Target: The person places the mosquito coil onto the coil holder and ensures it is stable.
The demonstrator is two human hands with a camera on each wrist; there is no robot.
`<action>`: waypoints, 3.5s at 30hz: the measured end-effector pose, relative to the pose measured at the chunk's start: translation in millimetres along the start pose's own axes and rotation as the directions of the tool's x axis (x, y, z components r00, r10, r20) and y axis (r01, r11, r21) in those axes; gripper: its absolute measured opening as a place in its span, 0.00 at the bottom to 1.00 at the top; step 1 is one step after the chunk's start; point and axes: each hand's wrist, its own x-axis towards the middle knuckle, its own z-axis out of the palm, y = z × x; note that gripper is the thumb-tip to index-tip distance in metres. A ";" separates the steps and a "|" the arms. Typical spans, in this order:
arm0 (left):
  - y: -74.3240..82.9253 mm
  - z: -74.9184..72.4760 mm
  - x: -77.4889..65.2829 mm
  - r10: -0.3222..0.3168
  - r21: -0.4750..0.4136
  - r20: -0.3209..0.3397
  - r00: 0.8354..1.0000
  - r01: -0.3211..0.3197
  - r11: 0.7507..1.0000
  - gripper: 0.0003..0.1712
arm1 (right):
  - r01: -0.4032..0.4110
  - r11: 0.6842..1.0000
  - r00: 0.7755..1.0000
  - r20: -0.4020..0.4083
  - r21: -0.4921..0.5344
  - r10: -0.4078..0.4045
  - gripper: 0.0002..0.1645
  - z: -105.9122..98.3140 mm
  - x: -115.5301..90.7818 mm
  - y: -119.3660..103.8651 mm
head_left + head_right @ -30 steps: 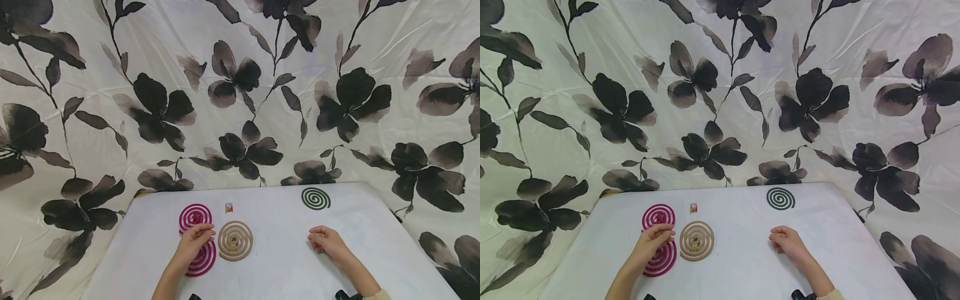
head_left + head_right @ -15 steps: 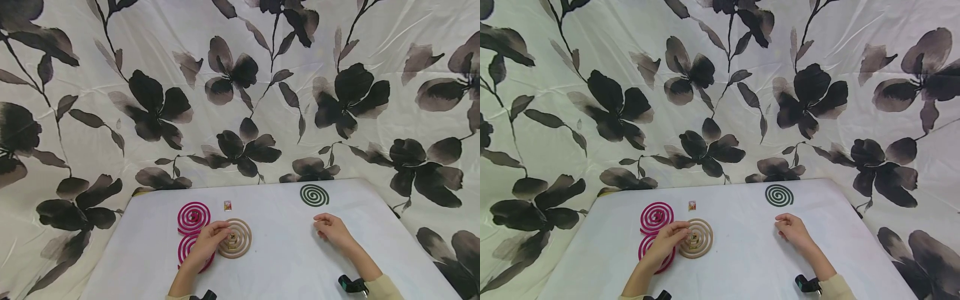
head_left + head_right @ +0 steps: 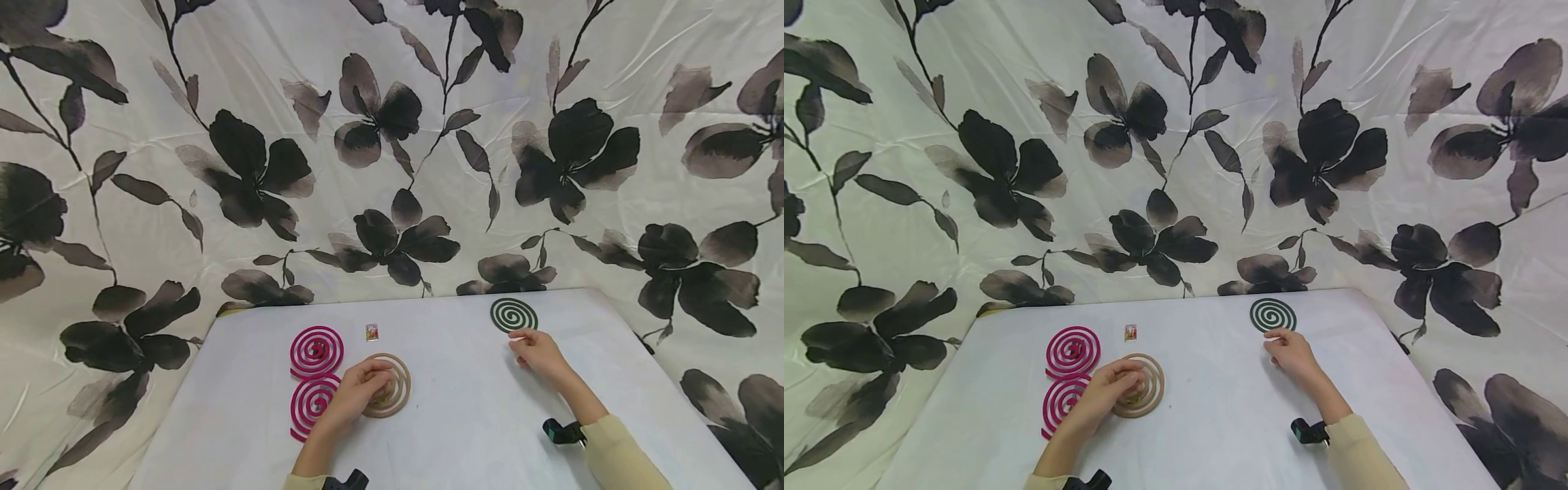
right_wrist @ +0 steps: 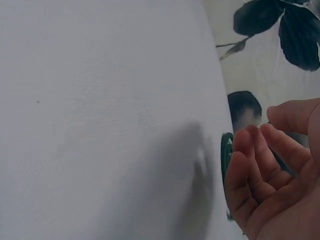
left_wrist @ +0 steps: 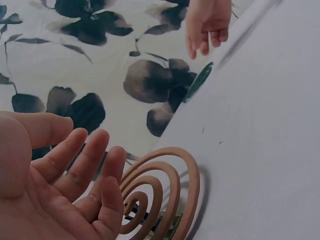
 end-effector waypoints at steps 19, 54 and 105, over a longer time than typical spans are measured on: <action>-8.4 11.1 8.0 0.022 -0.060 0.071 0.997 -0.018 0.998 0.17 | -0.028 0.999 0.999 -0.044 -0.030 0.027 0.18 0.8 57.2 4.7; -19.3 62.7 25.1 -0.066 -0.107 0.089 0.994 0.075 0.991 0.17 | -0.056 0.995 0.997 0.049 -0.078 0.060 0.17 12.6 53.3 6.4; -8.4 98.6 61.7 -0.159 -0.211 -0.028 0.987 0.150 0.966 0.18 | 0.124 0.978 0.986 0.133 -0.167 -0.102 0.18 -3.4 47.5 -28.8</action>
